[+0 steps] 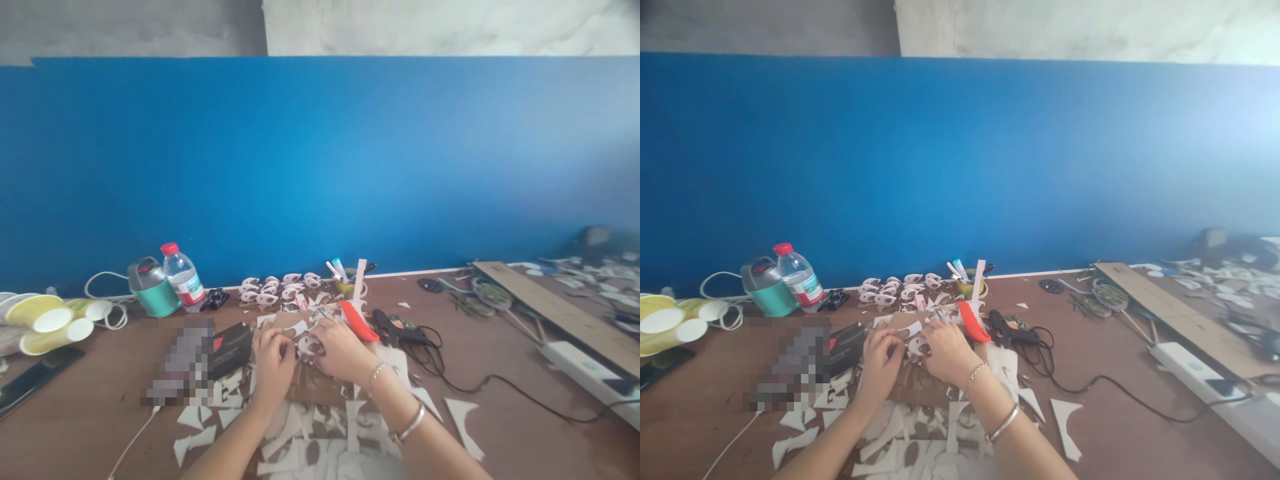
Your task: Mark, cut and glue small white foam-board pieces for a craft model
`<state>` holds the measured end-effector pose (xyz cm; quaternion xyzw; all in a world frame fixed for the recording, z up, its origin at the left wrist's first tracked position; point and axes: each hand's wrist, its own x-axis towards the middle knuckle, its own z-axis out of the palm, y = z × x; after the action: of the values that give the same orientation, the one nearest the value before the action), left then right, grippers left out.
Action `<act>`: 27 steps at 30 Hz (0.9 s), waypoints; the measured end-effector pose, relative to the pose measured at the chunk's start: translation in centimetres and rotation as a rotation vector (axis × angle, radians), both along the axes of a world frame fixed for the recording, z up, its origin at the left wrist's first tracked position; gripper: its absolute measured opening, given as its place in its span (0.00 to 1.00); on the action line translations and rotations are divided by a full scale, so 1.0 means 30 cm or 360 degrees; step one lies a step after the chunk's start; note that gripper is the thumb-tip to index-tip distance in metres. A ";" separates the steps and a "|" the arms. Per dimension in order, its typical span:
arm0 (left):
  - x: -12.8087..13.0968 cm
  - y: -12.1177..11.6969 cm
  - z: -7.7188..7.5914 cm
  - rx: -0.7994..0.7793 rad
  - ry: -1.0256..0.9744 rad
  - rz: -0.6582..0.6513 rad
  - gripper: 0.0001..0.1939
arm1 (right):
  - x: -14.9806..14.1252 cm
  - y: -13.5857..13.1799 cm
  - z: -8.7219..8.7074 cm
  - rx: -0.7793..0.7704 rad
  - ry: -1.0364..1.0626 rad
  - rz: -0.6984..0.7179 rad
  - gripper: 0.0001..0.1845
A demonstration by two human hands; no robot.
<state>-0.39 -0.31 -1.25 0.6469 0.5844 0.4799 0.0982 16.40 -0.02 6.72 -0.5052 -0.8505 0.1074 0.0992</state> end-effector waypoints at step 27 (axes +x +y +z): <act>0.002 -0.009 0.009 -0.0087 0.0186 -0.0011 0.12 | 0.003 0.010 -0.009 -0.0028 0.0019 0.0011 0.15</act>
<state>-0.33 -0.57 -0.97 0.6728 0.5999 0.4248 0.0832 16.49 0.28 6.46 -0.5026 -0.8506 0.1183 0.0995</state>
